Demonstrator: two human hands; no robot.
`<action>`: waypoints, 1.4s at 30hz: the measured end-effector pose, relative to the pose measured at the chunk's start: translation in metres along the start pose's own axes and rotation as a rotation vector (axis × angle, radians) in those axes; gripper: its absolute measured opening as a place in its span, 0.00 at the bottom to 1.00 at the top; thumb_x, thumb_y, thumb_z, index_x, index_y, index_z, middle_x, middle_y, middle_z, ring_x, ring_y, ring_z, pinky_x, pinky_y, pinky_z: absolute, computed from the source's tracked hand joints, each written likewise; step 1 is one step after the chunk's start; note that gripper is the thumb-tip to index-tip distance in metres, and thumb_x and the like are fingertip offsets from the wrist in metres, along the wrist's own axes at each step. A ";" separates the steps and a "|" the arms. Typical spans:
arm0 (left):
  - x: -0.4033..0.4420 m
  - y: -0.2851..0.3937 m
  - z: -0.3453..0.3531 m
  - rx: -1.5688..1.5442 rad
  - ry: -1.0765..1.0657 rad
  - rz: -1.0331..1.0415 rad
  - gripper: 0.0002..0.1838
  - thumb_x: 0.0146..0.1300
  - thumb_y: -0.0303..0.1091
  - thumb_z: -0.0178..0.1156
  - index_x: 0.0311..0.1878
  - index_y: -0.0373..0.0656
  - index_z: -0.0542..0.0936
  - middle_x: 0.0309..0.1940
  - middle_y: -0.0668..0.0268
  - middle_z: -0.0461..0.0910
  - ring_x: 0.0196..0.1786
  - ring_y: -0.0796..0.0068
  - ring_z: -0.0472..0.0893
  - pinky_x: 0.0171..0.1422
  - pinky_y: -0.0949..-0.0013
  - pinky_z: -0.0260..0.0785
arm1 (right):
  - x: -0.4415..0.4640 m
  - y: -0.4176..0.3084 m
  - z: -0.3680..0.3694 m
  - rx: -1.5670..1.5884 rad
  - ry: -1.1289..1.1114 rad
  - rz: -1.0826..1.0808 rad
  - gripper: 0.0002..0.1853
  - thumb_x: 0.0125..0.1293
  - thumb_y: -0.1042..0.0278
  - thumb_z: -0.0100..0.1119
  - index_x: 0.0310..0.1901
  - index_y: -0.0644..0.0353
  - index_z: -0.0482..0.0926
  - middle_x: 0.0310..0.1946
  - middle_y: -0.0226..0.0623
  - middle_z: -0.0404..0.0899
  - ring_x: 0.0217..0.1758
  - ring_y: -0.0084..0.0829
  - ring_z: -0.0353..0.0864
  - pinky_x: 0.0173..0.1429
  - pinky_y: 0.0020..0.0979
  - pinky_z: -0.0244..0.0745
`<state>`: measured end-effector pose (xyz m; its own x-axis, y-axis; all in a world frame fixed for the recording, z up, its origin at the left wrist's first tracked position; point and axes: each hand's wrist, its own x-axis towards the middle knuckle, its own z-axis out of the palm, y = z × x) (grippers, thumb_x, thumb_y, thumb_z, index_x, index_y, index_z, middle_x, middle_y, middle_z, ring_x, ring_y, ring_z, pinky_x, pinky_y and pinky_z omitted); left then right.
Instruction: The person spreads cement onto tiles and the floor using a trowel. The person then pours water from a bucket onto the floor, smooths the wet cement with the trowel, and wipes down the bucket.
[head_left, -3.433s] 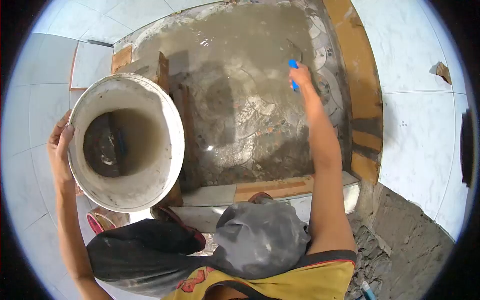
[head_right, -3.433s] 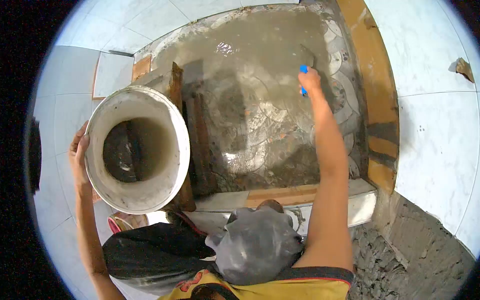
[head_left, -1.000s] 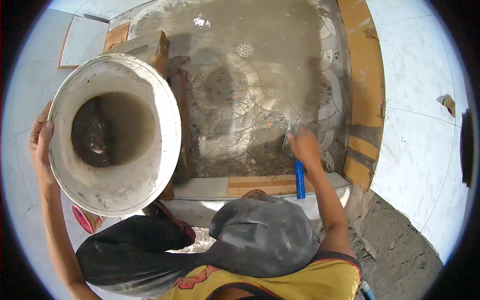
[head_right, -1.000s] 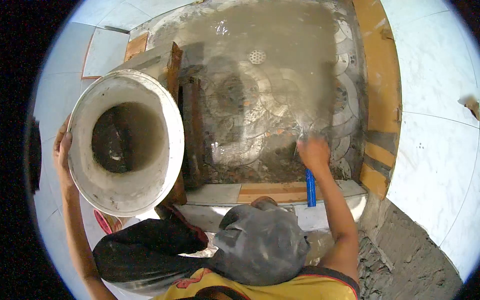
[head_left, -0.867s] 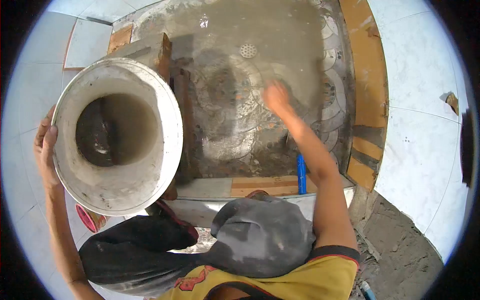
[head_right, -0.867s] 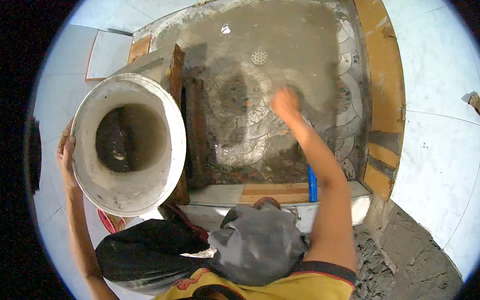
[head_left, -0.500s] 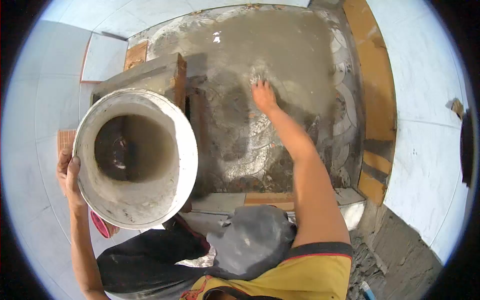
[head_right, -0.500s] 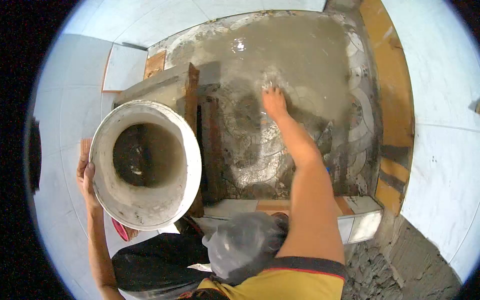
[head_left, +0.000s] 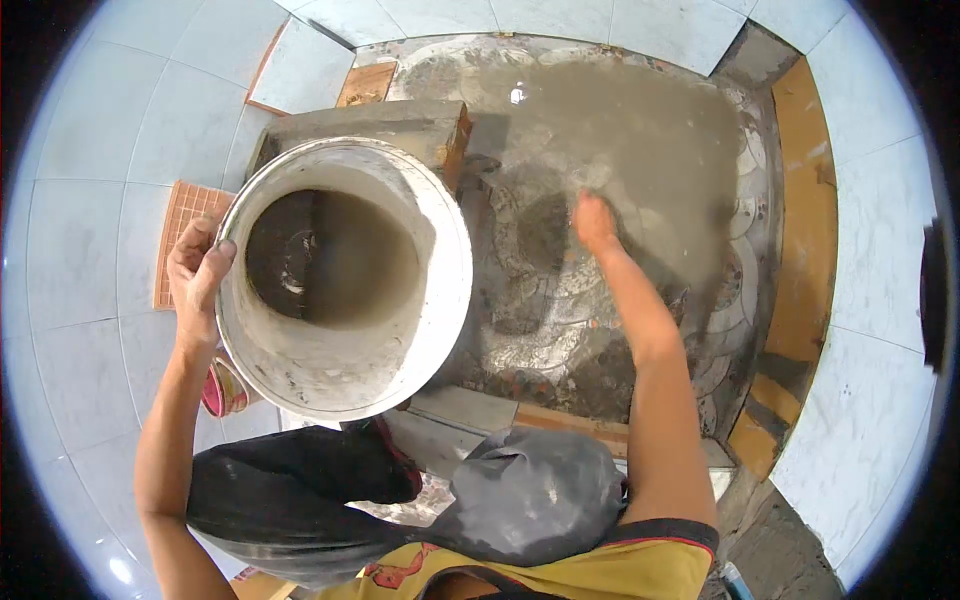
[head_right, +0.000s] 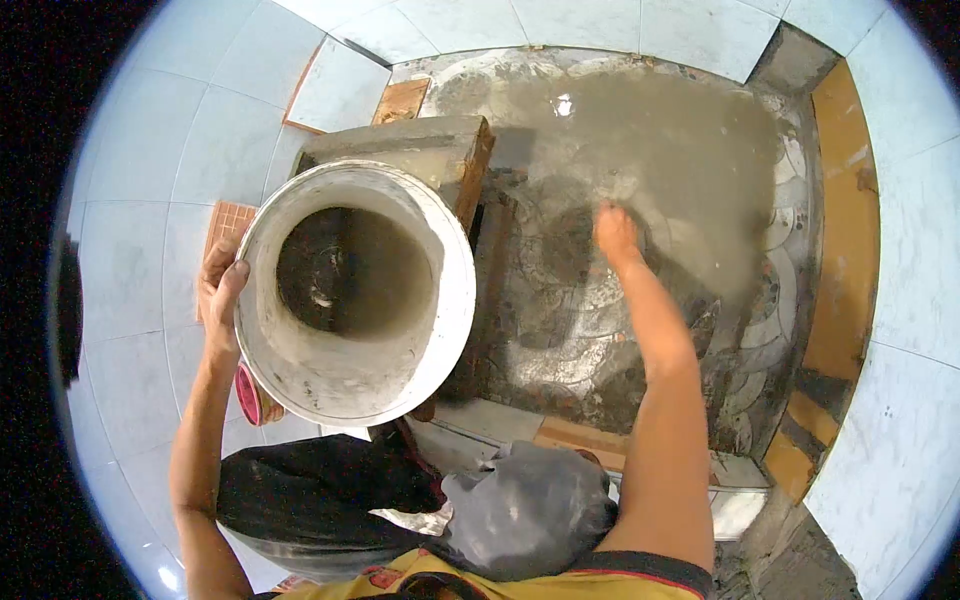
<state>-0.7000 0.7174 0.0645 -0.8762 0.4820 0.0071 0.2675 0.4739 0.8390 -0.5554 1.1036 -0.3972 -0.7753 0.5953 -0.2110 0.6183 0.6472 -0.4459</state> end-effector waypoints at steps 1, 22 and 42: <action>0.000 0.003 0.005 -0.039 0.013 0.016 0.16 0.56 0.36 0.60 0.44 0.35 0.78 0.43 0.63 0.81 0.45 0.77 0.76 0.55 0.71 0.65 | 0.008 -0.007 -0.012 0.214 0.076 0.117 0.27 0.60 0.73 0.59 0.63 0.62 0.69 0.52 0.51 0.77 0.52 0.48 0.79 0.50 0.44 0.83; 0.001 0.010 0.011 0.015 -0.086 0.090 0.26 0.59 0.36 0.58 0.59 0.30 0.76 0.50 0.57 0.80 0.51 0.70 0.78 0.61 0.67 0.67 | 0.050 -0.221 -0.060 0.383 0.521 -0.614 0.20 0.66 0.61 0.48 0.56 0.62 0.75 0.60 0.48 0.70 0.69 0.50 0.64 0.72 0.55 0.57; 0.011 0.015 0.030 0.010 -0.191 0.069 0.25 0.68 0.40 0.56 0.62 0.31 0.73 0.52 0.56 0.80 0.52 0.69 0.80 0.58 0.66 0.72 | -0.329 0.132 -0.018 0.334 0.352 0.673 0.16 0.63 0.61 0.52 0.44 0.64 0.80 0.38 0.57 0.82 0.43 0.59 0.80 0.54 0.50 0.74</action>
<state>-0.6934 0.7515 0.0610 -0.7642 0.6437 -0.0399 0.3285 0.4417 0.8348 -0.2168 1.0019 -0.3712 -0.1332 0.9550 -0.2652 0.8218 -0.0431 -0.5681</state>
